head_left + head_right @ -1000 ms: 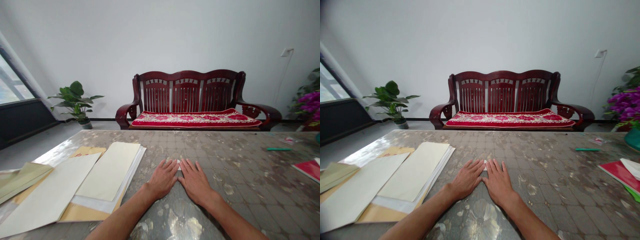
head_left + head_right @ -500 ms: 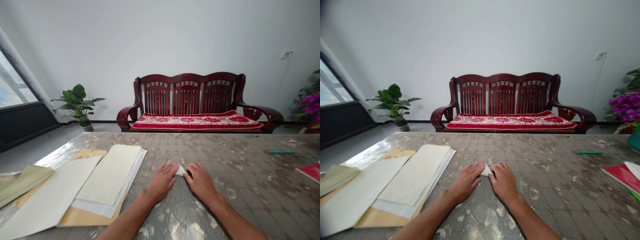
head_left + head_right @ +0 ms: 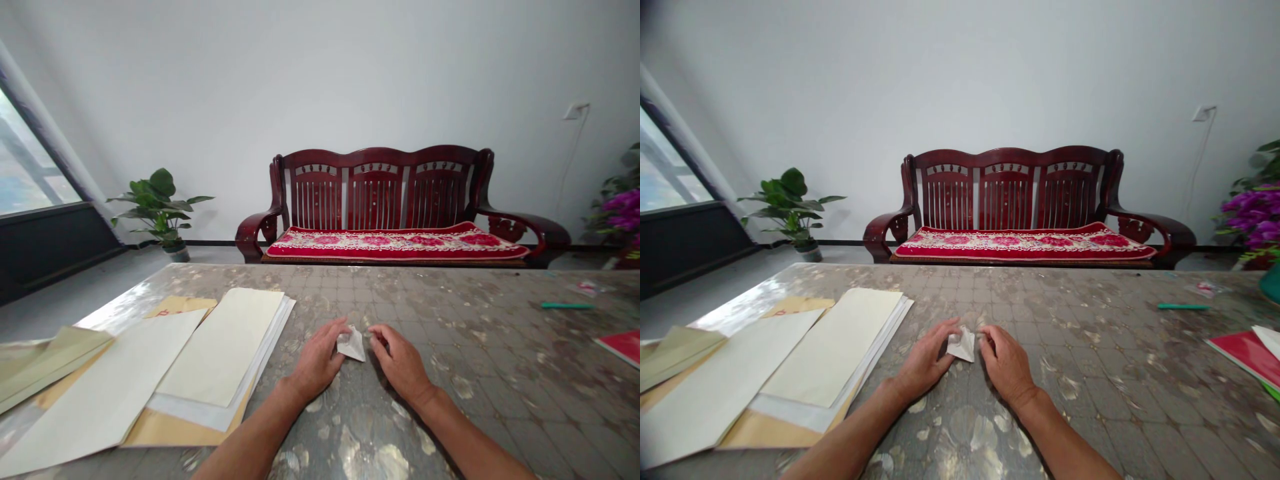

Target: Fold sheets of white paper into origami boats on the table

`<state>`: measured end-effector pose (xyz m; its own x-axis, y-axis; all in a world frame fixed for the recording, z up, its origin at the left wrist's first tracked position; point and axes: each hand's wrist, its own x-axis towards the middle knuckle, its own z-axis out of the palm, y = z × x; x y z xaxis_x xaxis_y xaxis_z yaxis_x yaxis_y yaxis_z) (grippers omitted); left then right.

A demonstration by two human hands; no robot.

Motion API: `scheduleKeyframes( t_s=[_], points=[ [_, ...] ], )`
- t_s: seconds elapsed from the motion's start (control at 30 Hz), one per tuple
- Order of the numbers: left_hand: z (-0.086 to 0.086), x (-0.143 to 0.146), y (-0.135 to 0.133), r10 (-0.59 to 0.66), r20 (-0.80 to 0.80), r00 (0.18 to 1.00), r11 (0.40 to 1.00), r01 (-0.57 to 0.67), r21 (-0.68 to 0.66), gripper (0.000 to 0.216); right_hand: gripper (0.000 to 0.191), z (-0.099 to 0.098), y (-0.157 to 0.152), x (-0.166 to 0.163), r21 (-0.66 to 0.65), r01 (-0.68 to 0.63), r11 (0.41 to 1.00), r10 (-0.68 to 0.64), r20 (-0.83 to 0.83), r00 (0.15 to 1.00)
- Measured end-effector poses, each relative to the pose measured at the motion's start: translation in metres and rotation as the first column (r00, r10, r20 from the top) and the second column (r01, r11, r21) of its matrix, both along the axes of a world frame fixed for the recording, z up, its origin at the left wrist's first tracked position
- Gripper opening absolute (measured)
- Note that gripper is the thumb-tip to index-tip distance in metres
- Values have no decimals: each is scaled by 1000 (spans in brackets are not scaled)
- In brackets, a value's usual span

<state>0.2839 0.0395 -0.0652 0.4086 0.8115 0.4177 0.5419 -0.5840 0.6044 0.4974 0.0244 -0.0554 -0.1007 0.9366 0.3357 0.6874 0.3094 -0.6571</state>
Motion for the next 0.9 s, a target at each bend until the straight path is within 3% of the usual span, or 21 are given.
scheduleKeyframes(
  t_s=[0.2,0.37,0.57,0.73,0.9],
  points=[
    [8,4,-1,10,129,992,1000,-7,-28,24,36,4,1,0,-10,-163,987,162,-24,986],
    [-1,1,4,47,123,991,996,-36,-86,40,36,8,-1,-1,53,-308,950,309,-7,951],
    [-3,-2,14,247,183,952,967,-231,-106,41,23,10,-1,-4,-19,-173,985,173,1,985],
    [2,-3,23,46,86,995,995,-38,-94,59,26,19,-8,-19,-14,-69,998,70,129,989],
    [0,-2,24,-3,19,1000,991,6,-137,44,22,16,-7,-26,10,-1,1000,-1,216,976]
  ],
)
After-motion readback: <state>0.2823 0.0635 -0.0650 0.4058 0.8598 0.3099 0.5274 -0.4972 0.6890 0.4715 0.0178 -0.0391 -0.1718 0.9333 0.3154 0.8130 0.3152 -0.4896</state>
